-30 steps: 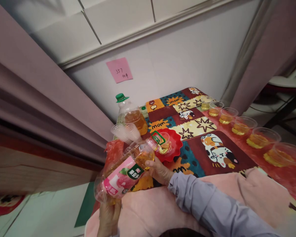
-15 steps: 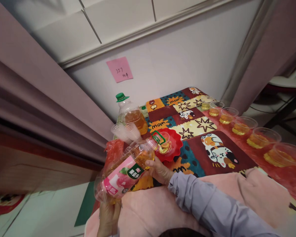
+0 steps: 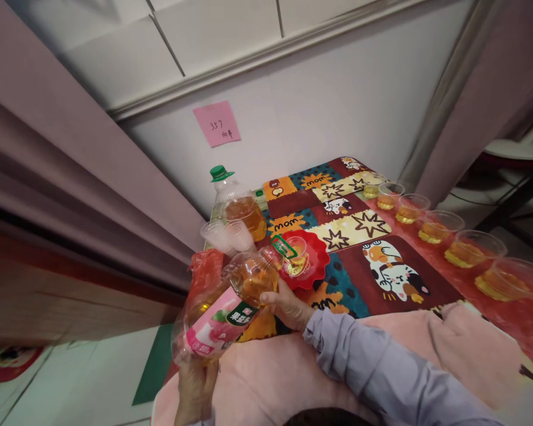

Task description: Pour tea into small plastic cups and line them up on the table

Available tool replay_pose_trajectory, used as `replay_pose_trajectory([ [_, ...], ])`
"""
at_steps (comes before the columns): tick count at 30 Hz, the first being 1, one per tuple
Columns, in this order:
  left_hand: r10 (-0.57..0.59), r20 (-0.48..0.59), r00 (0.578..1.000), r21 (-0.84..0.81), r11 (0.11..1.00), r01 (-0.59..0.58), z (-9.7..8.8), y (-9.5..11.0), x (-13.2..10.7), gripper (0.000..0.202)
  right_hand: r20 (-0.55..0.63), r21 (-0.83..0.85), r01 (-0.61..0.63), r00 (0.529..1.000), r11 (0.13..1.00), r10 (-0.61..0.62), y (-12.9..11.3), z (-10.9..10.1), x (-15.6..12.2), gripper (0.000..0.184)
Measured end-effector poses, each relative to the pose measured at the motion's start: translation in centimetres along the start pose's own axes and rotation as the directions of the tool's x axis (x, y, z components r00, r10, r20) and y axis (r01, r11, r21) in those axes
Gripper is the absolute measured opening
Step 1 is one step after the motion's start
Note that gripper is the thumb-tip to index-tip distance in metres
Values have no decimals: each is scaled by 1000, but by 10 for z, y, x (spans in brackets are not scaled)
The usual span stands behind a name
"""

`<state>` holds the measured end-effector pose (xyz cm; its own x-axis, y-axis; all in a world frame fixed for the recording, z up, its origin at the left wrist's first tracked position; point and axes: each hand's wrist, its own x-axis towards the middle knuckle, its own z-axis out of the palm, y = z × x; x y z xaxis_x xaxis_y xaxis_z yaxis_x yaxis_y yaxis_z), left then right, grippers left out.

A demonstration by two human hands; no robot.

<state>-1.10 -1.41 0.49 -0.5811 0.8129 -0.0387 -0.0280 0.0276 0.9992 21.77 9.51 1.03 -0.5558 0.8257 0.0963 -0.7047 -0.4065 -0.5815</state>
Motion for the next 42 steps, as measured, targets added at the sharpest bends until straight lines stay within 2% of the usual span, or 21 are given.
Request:
replay_pose_trajectory([
  [4, -39, -60, 997, -103, 994, 33, 6, 6, -2, 83, -33, -30, 54, 998, 998, -55, -3, 4, 0, 94],
  [6, -28, -101, 994, -182, 983, 10, 10, 8, -2, 81, -45, -44, 73, 996, 996, -75, -2, 3, -1, 102],
  [9, -18, -130, 991, -265, 964, -17, 14, 7, -2, 78, -74, -69, 35, 996, 997, -40, 2, -2, -4, 120],
  [14, -89, -115, 989, -313, 949, 49, 16, 1, 2, 77, -68, -138, 24, 997, 990, -34, 3, -8, -7, 127],
  [17, -78, -142, 987, -289, 957, 34, 13, 1, 9, 73, -50, -184, 15, 998, 983, -25, -1, -3, -7, 129],
  [20, -35, -204, 978, -250, 968, -17, 0, 15, 15, 67, -51, -218, 11, 998, 976, -22, -6, 4, -9, 129],
  [22, 15, -259, 966, -207, 976, -70, -10, 33, 17, 64, -69, -242, 14, 997, 970, -32, -7, 10, -11, 128],
  [24, 100, -269, 958, -169, 974, -149, -15, 57, 16, 70, -93, -264, 20, 995, 964, -46, -7, 15, -13, 129],
  [25, 163, -226, 961, -137, 971, -197, -14, 69, 16, 77, -100, -271, 23, 994, 962, -52, -7, 19, -14, 130],
  [27, 332, 17, 943, 20, 943, -332, -6, 93, 15, 102, -97, -283, 22, 994, 959, -51, -7, 28, -14, 131],
  [28, 363, 137, 922, 78, 924, -375, 1, 103, 15, 114, -88, -291, 19, 995, 957, -47, -8, 34, -14, 131],
  [30, 379, 289, 879, 149, 889, -432, 17, 117, 17, 130, -59, -321, 13, 998, 947, -33, -9, 47, -12, 126],
  [32, 339, 377, 862, 171, 889, -424, 28, 122, 22, 133, -22, -351, 9, 1000, 937, -18, -10, 58, -11, 116],
  [35, 268, 420, 867, 125, 929, -348, 32, 120, 29, 127, 50, -380, 18, 999, 925, 1, -13, 66, -10, 101],
  [38, 236, 387, 891, 67, 957, -282, 29, 117, 31, 121, 143, -465, 23, 988, 885, 50, -22, 60, -15, 101],
  [40, 216, 369, 904, 67, 964, -257, 29, 118, 30, 119, 146, -587, 72, 989, 806, 18, -36, 47, -21, 107],
  [42, 208, 370, 905, 98, 960, -261, 31, 120, 29, 119, 104, -746, 161, 987, 647, -125, -59, 30, -25, 105],
])
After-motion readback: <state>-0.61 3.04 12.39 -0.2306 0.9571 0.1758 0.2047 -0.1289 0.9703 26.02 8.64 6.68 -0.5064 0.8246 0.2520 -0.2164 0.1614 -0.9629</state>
